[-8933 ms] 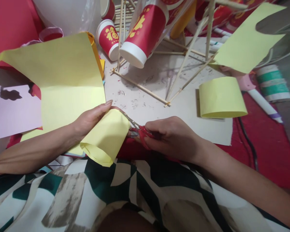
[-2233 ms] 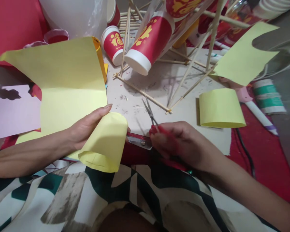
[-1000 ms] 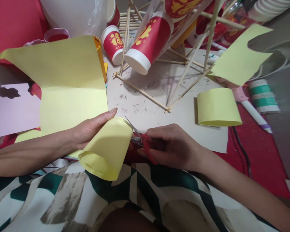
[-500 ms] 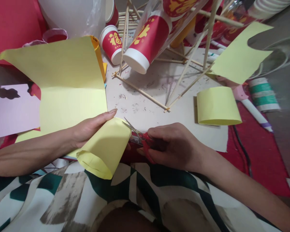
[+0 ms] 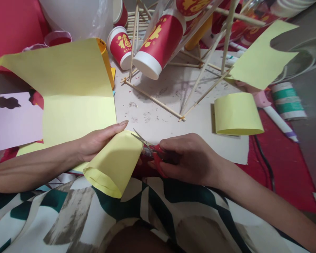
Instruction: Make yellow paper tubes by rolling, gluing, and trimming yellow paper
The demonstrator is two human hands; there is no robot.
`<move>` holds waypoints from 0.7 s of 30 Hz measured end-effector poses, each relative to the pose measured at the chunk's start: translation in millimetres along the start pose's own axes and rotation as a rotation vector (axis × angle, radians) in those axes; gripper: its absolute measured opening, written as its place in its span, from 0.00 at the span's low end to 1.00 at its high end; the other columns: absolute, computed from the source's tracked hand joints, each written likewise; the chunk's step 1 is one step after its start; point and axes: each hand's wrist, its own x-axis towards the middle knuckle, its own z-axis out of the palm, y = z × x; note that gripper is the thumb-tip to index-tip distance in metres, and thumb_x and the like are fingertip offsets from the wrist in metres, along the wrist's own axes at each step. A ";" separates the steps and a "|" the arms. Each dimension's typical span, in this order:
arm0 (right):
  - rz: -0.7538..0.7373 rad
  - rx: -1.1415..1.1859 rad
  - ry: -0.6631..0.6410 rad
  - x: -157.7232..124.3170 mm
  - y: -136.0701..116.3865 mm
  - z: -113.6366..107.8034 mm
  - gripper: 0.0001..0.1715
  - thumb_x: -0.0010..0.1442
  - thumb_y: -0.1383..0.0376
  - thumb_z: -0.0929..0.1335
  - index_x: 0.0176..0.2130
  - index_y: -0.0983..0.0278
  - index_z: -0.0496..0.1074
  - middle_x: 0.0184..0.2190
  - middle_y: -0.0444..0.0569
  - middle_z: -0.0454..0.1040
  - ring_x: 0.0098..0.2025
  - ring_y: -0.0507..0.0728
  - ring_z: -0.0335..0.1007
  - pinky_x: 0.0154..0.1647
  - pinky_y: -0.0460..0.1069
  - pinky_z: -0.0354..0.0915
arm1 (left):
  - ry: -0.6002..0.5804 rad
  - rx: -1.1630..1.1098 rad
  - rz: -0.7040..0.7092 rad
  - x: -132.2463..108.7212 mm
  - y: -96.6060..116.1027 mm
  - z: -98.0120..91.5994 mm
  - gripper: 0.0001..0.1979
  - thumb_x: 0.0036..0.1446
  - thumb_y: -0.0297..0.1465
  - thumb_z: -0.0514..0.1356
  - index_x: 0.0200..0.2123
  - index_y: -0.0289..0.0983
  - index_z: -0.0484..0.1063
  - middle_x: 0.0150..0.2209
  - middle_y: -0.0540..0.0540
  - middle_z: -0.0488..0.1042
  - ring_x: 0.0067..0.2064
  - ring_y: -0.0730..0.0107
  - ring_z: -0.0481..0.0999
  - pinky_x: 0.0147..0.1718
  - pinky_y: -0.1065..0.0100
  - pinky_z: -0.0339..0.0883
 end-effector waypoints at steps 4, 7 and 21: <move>-0.005 0.019 -0.003 0.0 0.4 0.1 0.16 0.55 0.63 0.69 0.22 0.62 0.60 0.16 0.39 0.59 0.20 0.47 0.48 0.22 0.45 0.47 | 0.008 0.005 -0.053 -0.1 0.6 1.2 0.28 0.68 0.46 0.48 0.37 0.28 0.77 0.29 0.39 0.83 0.29 0.68 0.83 0.31 0.71 0.76; -0.006 0.026 -0.006 -0.1 1.0 0.3 0.16 0.54 0.63 0.69 0.22 0.62 0.59 0.16 0.38 0.58 0.20 0.47 0.48 0.22 0.45 0.47 | 0.022 0.012 -0.067 -0.6 1.8 2.4 0.29 0.69 0.46 0.46 0.37 0.29 0.77 0.29 0.40 0.83 0.29 0.68 0.82 0.31 0.71 0.76; 0.033 -0.005 -0.027 0.7 -0.4 0.7 0.15 0.55 0.64 0.67 0.21 0.62 0.59 0.16 0.38 0.58 0.20 0.47 0.47 0.23 0.45 0.47 | 0.008 0.061 -0.055 5.0 0.5 -5.4 0.33 0.68 0.48 0.46 0.49 0.23 0.73 0.31 0.38 0.83 0.30 0.66 0.82 0.33 0.69 0.75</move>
